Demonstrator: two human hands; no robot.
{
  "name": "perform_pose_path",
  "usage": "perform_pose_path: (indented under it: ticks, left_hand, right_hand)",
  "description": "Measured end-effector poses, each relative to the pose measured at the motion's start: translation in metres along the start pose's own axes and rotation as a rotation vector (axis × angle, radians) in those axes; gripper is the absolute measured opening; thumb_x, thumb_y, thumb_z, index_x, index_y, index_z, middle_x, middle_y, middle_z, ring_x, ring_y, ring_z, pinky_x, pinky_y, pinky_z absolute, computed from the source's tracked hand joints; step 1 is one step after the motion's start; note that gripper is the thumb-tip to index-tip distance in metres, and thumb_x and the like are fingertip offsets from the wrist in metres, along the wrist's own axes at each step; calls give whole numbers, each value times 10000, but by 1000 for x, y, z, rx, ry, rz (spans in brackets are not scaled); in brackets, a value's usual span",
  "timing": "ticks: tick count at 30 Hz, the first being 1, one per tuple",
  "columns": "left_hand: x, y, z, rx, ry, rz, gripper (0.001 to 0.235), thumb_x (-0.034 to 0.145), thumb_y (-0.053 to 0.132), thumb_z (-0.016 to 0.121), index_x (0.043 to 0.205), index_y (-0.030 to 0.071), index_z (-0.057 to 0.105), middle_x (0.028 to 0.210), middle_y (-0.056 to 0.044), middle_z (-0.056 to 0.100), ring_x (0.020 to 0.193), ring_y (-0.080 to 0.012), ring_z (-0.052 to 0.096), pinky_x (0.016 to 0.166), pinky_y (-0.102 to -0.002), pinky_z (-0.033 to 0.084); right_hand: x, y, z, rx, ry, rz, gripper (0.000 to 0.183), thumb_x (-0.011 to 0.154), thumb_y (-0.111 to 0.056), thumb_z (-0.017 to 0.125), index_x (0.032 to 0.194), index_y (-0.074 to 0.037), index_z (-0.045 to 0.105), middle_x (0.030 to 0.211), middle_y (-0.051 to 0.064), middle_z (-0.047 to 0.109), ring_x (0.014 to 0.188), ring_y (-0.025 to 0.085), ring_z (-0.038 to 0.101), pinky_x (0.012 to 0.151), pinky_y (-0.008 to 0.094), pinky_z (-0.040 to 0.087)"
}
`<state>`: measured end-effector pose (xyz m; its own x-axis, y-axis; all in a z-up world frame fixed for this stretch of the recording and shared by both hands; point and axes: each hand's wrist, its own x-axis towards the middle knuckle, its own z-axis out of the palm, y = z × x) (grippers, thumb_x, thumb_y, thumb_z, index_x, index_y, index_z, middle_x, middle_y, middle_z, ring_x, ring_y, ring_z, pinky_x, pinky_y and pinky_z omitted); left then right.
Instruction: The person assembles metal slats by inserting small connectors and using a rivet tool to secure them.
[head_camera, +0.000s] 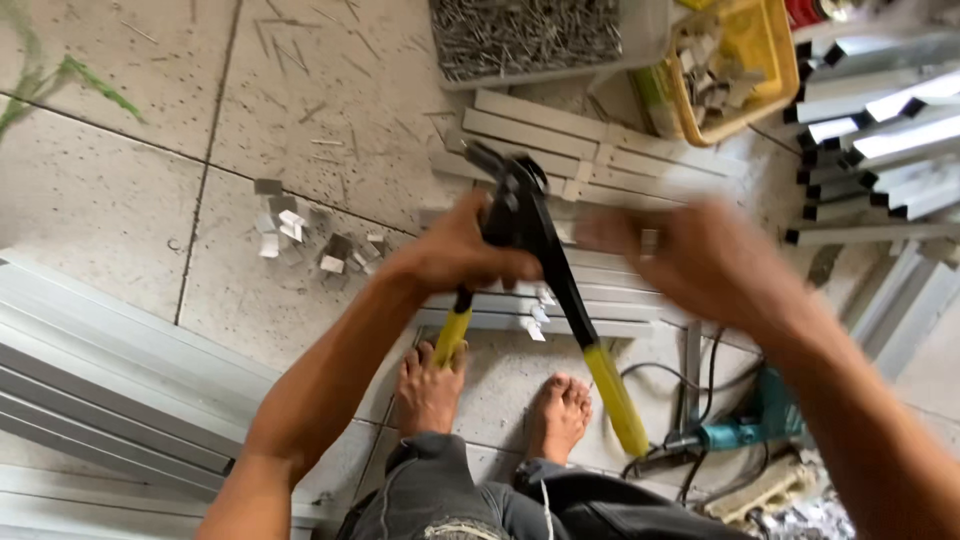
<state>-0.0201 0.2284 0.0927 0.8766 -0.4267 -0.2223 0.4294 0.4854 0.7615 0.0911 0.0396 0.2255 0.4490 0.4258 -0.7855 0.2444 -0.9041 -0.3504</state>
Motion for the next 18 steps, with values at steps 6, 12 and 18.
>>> perform_pose_path:
  ticks: [6, 12, 18]
  left_hand:
    - [-13, -19, 41, 327, 45, -366, 342, 635, 284, 900, 808, 71, 696, 775, -14, 651, 685, -114, 590, 599, -274, 469]
    - [-44, -67, 53, 647, -20, -482, 439, 658, 452, 851, 611, 140, 545, 612, 61, 472, 625, -45, 426, 528, -319, 306]
    - [-43, -77, 48, 641, -39, -541, 462, 666, 494, 836, 638, 143, 537, 585, 39, 477, 647, -27, 435, 563, -343, 333]
  right_hand:
    - [214, 25, -38, -347, 805, -739, 195, 967, -44, 794, 1158, -5, 783, 1011, 168, 764, 887, 335, 697, 726, 465, 513]
    - [353, 53, -2, -735, 704, -405, 131, 828, -88, 789, 953, -100, 752, 825, 159, 693, 723, 389, 691, 502, 503, 608]
    - [238, 21, -33, -540, 702, -491, 308, 831, -22, 672, 1135, -51, 711, 805, 223, 681, 710, 472, 670, 513, 565, 531]
